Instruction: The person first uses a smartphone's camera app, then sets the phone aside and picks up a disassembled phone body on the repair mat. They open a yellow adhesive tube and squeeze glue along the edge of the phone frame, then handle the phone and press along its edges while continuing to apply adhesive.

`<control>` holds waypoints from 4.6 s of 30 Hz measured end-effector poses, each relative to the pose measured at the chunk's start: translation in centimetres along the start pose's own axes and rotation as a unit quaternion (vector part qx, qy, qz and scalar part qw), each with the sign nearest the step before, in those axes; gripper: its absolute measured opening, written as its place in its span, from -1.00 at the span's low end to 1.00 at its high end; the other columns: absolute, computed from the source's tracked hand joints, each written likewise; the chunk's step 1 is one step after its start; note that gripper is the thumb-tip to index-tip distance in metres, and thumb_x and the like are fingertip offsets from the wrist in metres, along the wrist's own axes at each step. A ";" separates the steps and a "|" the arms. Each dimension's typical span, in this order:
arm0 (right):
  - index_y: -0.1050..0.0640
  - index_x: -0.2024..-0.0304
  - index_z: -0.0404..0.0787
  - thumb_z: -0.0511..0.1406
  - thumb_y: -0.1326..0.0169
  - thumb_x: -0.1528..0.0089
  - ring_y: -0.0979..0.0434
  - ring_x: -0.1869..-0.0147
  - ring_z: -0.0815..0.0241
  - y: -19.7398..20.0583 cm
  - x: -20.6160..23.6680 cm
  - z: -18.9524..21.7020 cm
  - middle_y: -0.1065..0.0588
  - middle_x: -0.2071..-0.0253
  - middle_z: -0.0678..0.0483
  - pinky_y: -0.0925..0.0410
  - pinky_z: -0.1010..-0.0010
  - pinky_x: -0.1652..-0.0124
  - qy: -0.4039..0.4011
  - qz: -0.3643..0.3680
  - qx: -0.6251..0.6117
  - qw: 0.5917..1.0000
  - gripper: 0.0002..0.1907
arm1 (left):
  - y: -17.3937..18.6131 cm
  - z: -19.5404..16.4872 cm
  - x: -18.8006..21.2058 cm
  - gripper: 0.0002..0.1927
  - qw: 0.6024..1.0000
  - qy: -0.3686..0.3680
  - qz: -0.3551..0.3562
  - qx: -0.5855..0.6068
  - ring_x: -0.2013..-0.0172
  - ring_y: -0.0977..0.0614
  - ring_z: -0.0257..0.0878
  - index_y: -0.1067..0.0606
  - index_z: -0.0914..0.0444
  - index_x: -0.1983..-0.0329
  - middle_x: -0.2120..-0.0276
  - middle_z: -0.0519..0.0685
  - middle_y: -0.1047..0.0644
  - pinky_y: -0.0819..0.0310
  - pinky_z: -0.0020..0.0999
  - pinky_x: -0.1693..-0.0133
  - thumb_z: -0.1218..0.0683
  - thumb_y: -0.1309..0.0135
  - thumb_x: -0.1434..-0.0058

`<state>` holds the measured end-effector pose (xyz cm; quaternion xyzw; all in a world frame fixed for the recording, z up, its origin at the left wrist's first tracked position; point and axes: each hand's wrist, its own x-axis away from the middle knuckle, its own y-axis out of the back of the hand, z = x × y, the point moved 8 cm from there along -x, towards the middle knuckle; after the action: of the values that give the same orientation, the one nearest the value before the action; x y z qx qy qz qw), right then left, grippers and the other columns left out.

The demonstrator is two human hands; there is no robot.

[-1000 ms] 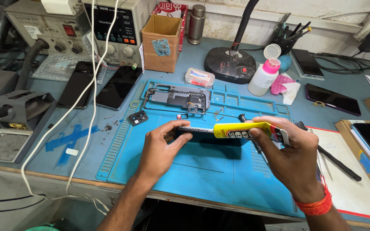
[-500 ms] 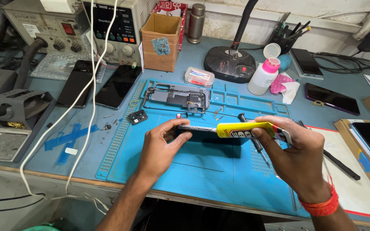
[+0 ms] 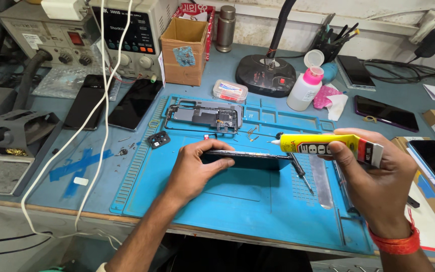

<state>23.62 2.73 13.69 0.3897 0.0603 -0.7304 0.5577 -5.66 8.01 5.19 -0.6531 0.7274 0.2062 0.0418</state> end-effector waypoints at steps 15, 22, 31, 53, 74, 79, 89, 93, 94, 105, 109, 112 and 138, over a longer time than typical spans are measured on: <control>-0.60 -0.03 -0.35 -0.29 -0.24 -0.36 -0.62 0.11 0.33 0.8 0.3 -1.1 -0.60 0.14 0.02 -0.48 0.55 0.10 -0.013 -0.014 -0.012 1.000 -0.72 | -0.2 0.3 -0.3 -0.81 1.000 -0.007 -0.011 -0.013 0.37 -0.61 -0.46 -0.66 0.30 0.25 0.42 -0.12 -0.67 -0.49 -0.52 0.30 0.18 -0.36 -0.07; -0.59 -0.05 -0.37 -0.31 -0.23 -0.39 -0.63 0.11 0.32 1.3 0.3 -1.0 -0.59 0.16 -0.01 -0.50 0.52 0.04 -0.006 -0.019 -0.024 1.000 -0.74 | -0.2 1.3 -0.5 -0.78 1.000 0.017 -0.011 0.021 0.36 -0.61 -0.45 -0.66 0.30 0.18 0.39 -0.09 -0.67 -0.51 -0.51 0.28 0.19 -0.36 -0.10; -0.60 0.04 -0.43 -0.34 -0.25 -0.43 -0.58 0.17 0.32 2.2 0.8 -2.8 -0.55 0.22 0.03 -0.47 0.50 0.07 -0.026 -0.043 -0.019 0.999 -0.78 | 0.2 1.4 -0.8 -0.49 0.989 0.072 -0.043 0.119 0.32 -0.65 -0.35 -0.41 0.24 0.02 0.33 0.02 -0.69 -0.51 -0.46 0.31 0.35 -0.35 -0.01; -0.48 -0.03 -0.37 -0.35 -0.14 -0.49 -0.65 0.10 0.11 4.1 1.0 0.0 -0.55 0.15 -0.04 -0.60 0.14 0.04 -0.046 -0.074 -0.267 0.960 -0.81 | -2.5 -6.0 -0.2 -0.66 0.995 -0.080 0.008 0.065 0.27 -0.67 -0.41 -0.56 0.25 0.10 0.33 -0.11 -0.68 -0.56 -0.46 0.21 0.21 -0.40 -0.07; -0.51 -0.01 -0.40 -0.34 -0.18 -0.46 -0.66 0.14 0.10 3.4 1.1 0.7 -0.54 0.18 -0.06 -0.61 0.15 0.04 -0.035 -0.053 -0.229 0.971 -0.79 | -2.8 -5.3 -0.1 -0.60 0.993 -0.076 0.016 0.088 0.16 -0.72 -0.37 -0.52 0.22 0.01 0.23 -0.08 -0.70 -0.63 -0.41 0.06 0.20 -0.39 -0.10; -0.52 -0.02 -0.39 -0.36 -0.16 -0.49 -0.65 0.12 0.10 3.8 1.3 0.1 -0.55 0.17 -0.07 -0.59 0.14 0.01 -0.037 -0.067 -0.235 0.969 -0.83 | -3.0 -5.6 -0.5 -0.72 0.998 -0.039 0.042 0.033 0.30 -0.65 -0.34 -0.60 0.27 0.10 0.31 -0.05 -0.70 -0.59 -0.39 0.21 0.16 -0.38 -0.15; -0.41 -0.09 -0.25 -0.27 -0.06 -0.61 -0.63 -0.02 0.10 5.9 1.3 -3.6 -0.48 0.10 0.03 -0.54 0.25 -0.07 -0.050 -0.085 -0.289 0.952 -0.82 | -3.8 -10.2 -2.1 -0.71 0.903 -0.152 0.187 -0.357 0.22 -0.64 0.14 -0.51 0.27 0.14 0.35 0.13 -0.63 -0.47 0.05 0.25 0.16 -0.26 -0.07; -0.42 -0.08 -0.27 -0.31 -0.06 -0.58 -0.63 -0.03 0.09 5.8 1.9 -3.8 -0.48 0.09 0.01 -0.55 0.23 -0.08 -0.046 -0.086 -0.288 0.953 -0.85 | -5.5 -9.1 -2.6 -0.70 0.876 -0.172 0.229 -0.388 0.23 -0.63 0.15 -0.49 0.29 0.19 0.38 0.14 -0.61 -0.47 0.07 0.25 0.15 -0.29 -0.04; -0.42 -0.07 -0.28 -0.32 -0.06 -0.58 -0.63 -0.03 0.08 5.9 2.1 -3.7 -0.49 0.09 0.01 -0.55 0.22 -0.07 -0.045 -0.088 -0.281 0.954 -0.86 | -5.7 -8.4 -2.8 -0.69 0.876 -0.160 0.238 -0.387 0.24 -0.63 0.15 -0.49 0.29 0.19 0.38 0.14 -0.61 -0.47 0.07 0.27 0.14 -0.30 -0.04; -0.42 -0.26 -0.19 -0.35 -0.05 -0.50 -0.61 0.11 0.12 3.7 1.8 -5.7 -0.53 0.07 -0.07 -0.53 0.33 0.14 -0.166 -0.076 -0.279 0.943 -0.71 | -0.5 -4.1 -5.6 -0.60 0.991 -0.006 0.136 -0.007 0.28 -0.70 -0.28 -0.50 0.35 -0.02 0.29 0.02 -0.67 -0.61 -0.32 0.23 0.16 -0.31 -0.13; -0.42 -0.14 -0.18 -0.31 0.01 -0.38 -0.63 0.22 0.18 -0.9 3.0 -7.9 -0.57 0.07 -0.10 -0.49 0.44 0.29 -0.315 0.033 -0.301 0.899 -0.72 | 1.9 -0.9 -5.2 -0.63 0.973 0.089 0.014 0.213 0.27 -0.69 -0.29 -0.47 0.35 -0.04 0.24 0.01 -0.66 -0.64 -0.31 0.20 0.20 -0.22 -0.18; -0.43 -0.08 -0.13 -0.28 0.02 -0.31 -0.68 0.30 0.12 -4.3 5.1 -8.3 -0.59 0.16 -0.15 -0.50 0.41 0.40 -0.416 0.124 -0.248 0.866 -0.72 | 2.9 0.7 -4.8 -0.64 0.946 0.078 -0.045 0.312 0.17 -0.66 -0.26 -0.44 0.37 -0.07 0.16 0.01 -0.63 -0.60 -0.32 0.06 0.21 -0.23 -0.25; -0.68 0.26 -0.28 -0.12 -0.40 -0.04 -0.64 0.22 -0.10 -2.4 -13.0 -22.3 -0.63 0.32 -0.13 -0.45 0.10 0.12 -0.140 0.245 0.386 0.878 -0.61 | 1.1 4.4 -3.1 -0.63 0.894 0.164 -0.052 0.413 0.17 -0.67 -0.23 -0.46 0.30 -0.08 0.14 0.03 -0.64 -0.59 -0.27 0.05 0.15 -0.20 -0.22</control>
<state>33.74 25.32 5.76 0.4699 -0.4025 -0.5829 0.5266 -7.21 12.51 2.52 -0.6388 0.7083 -0.2253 0.1989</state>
